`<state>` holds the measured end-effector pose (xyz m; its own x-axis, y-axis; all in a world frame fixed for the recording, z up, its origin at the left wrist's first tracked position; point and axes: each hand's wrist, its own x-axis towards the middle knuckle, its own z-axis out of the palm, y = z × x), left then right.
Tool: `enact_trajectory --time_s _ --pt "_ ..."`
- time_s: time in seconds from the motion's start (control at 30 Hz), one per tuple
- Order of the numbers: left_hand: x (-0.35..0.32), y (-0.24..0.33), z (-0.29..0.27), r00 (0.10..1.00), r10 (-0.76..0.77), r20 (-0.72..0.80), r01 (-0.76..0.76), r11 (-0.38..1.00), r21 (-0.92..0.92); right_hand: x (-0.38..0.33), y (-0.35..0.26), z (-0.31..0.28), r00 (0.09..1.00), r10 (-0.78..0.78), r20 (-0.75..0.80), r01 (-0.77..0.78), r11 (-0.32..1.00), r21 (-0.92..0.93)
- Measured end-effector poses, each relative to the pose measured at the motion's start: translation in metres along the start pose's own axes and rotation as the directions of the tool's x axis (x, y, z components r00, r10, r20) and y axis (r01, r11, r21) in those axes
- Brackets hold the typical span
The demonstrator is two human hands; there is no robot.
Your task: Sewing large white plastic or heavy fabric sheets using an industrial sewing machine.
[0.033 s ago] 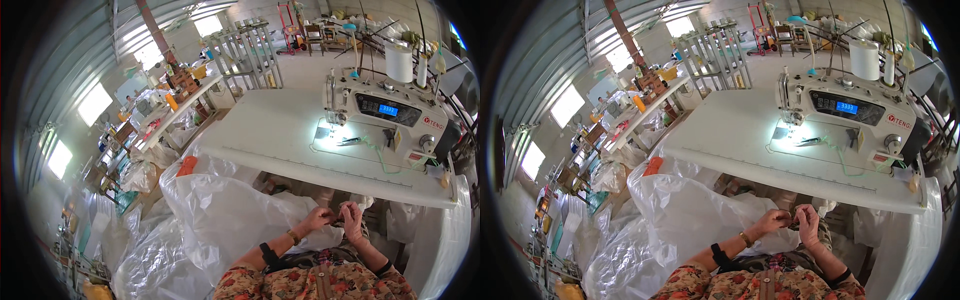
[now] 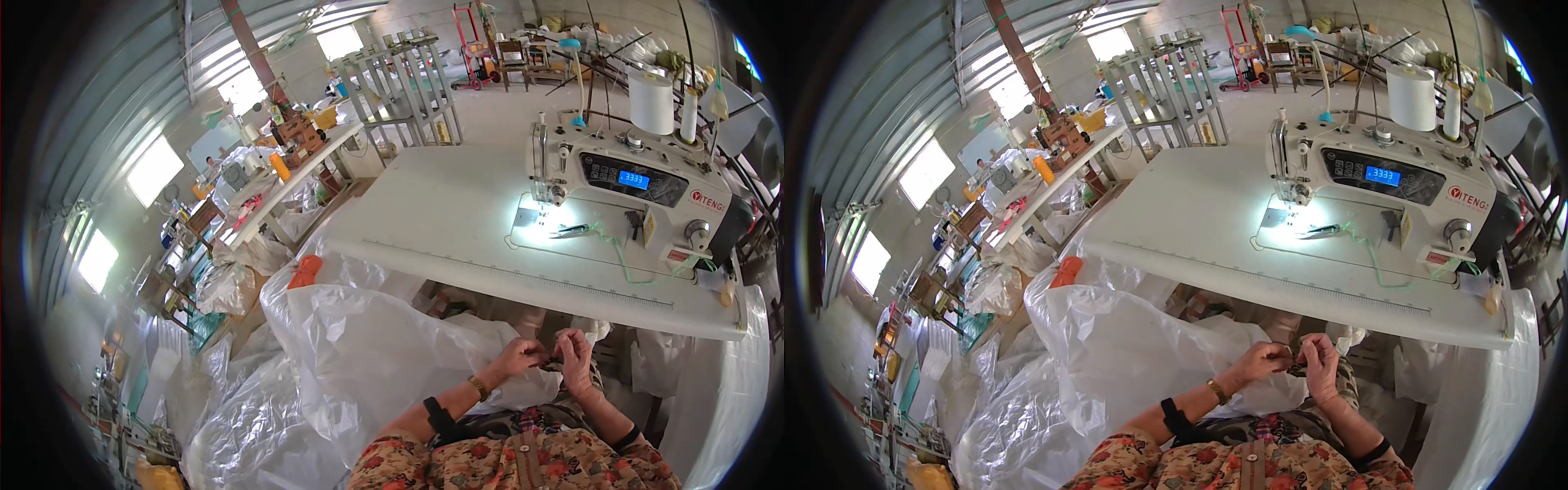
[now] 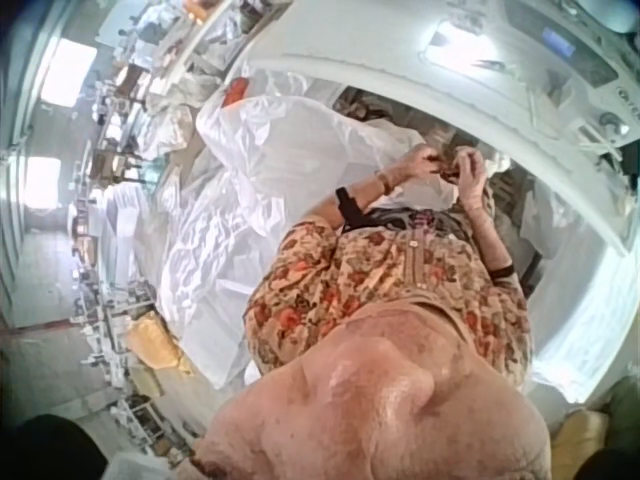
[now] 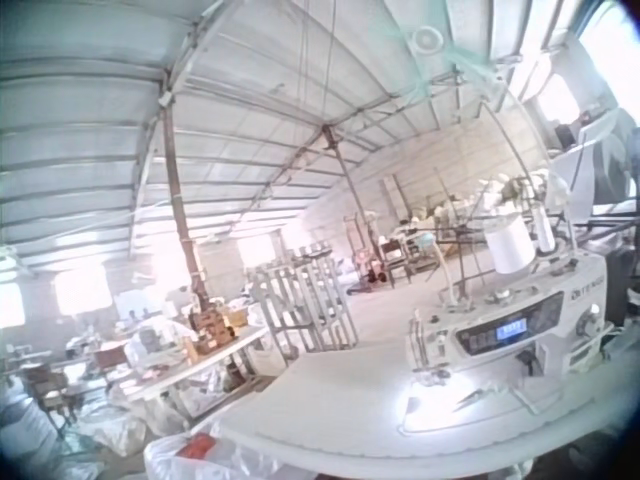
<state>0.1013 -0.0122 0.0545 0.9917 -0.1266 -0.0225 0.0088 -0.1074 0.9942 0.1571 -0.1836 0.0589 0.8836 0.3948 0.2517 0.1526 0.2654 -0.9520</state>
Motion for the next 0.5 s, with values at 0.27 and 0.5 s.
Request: enact_trajectory --time_s 0.27,0.5 --pt "-0.001 -0.016 0.003 0.988 -0.001 -0.151 -0.028 0.981 -0.191 -0.003 0.035 -0.018 0.958 0.279 -0.072 -0.244 0.918 0.313" --pt "-0.008 0.001 0.003 0.971 -0.028 -0.236 -0.008 0.989 -0.15 -0.01 0.039 -0.021 0.897 0.442 0.018 -0.396 0.783 0.479"
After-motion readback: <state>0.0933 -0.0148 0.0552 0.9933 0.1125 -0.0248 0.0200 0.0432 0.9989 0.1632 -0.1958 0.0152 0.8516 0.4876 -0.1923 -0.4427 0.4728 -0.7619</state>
